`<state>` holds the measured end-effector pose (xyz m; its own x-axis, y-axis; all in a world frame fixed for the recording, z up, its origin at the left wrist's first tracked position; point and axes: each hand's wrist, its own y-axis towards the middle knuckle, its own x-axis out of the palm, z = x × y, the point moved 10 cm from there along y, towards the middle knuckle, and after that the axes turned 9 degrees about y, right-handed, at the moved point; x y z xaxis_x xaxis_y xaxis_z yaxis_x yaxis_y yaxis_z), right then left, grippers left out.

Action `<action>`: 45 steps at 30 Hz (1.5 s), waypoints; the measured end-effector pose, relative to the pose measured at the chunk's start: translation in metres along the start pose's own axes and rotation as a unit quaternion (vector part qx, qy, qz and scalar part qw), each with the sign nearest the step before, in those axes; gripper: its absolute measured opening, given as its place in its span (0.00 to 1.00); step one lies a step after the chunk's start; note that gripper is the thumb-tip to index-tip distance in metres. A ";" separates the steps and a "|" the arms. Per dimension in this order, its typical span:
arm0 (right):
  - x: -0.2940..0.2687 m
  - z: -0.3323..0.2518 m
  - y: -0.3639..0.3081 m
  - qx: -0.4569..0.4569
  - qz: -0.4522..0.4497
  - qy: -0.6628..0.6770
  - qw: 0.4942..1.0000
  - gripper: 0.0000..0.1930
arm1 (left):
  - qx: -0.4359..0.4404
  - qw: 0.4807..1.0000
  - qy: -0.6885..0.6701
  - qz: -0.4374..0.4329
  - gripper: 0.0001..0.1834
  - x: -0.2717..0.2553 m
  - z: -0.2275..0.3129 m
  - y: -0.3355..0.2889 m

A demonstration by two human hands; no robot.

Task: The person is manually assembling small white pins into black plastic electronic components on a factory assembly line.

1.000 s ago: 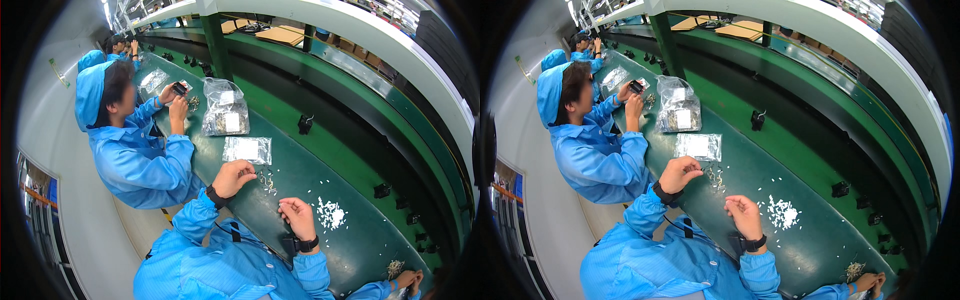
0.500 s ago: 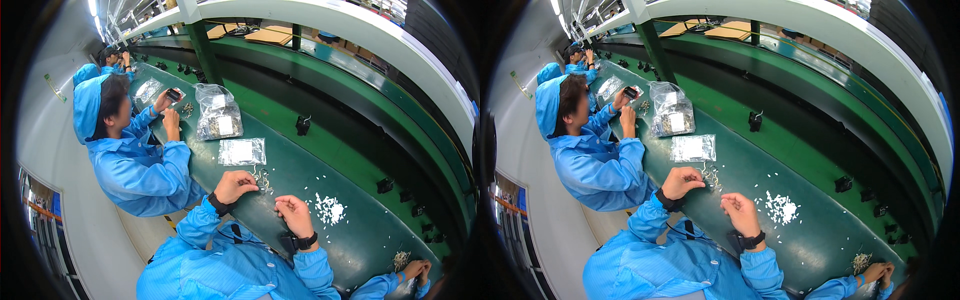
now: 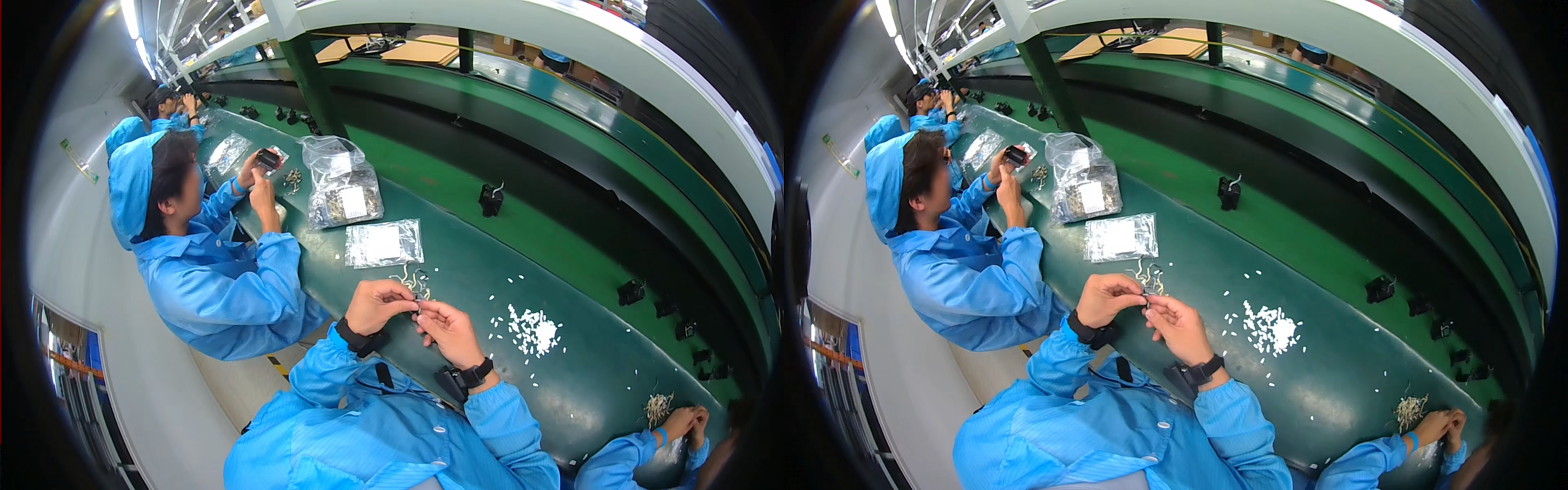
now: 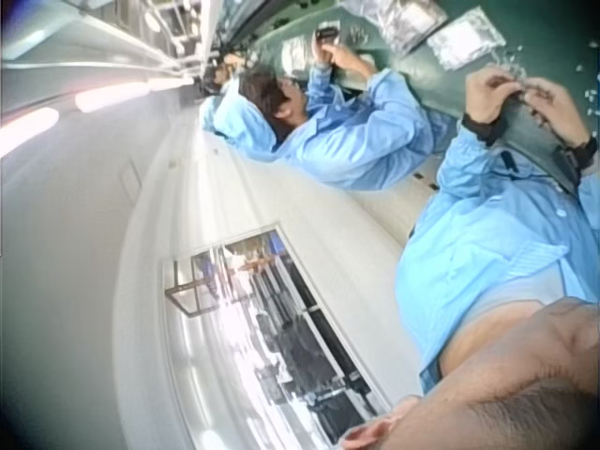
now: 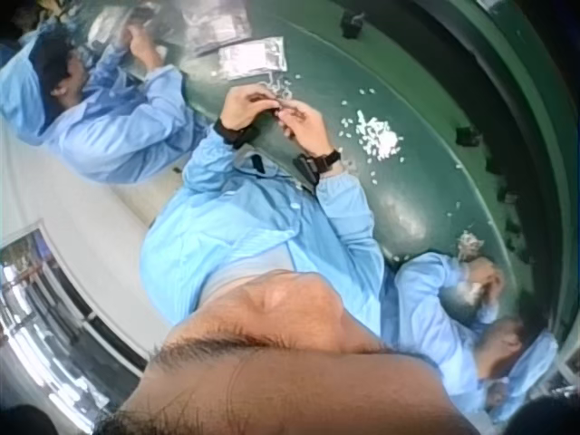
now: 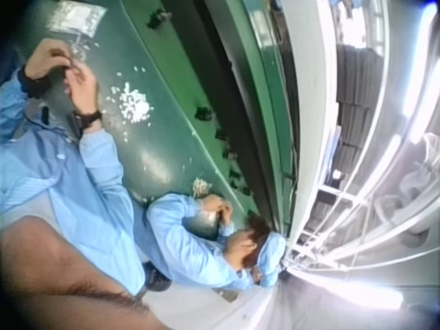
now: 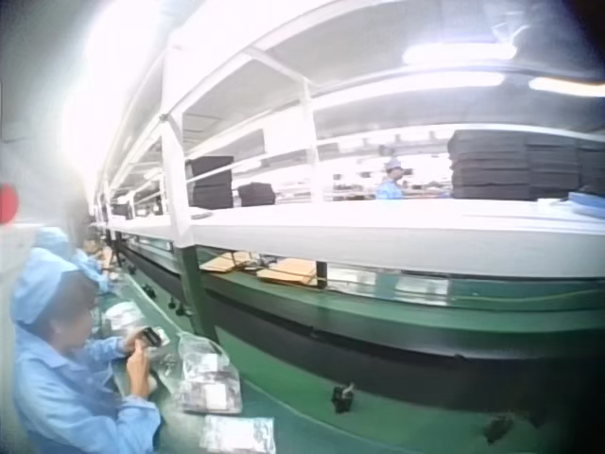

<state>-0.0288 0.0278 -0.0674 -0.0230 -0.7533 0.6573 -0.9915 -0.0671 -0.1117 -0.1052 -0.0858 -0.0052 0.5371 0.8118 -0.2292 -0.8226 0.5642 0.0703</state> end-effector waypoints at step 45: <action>-0.009 -0.023 0.008 -0.021 0.060 -0.068 0.996 0.08 | 0.012 0.976 0.206 0.067 0.06 -0.017 0.015 -0.003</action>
<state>-0.0391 0.0492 -0.0570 -0.1264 -0.8364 0.5333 -0.9873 0.0538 -0.1497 -0.1093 -0.0987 0.0135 0.2995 0.7518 -0.5874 -0.8737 0.4635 0.1478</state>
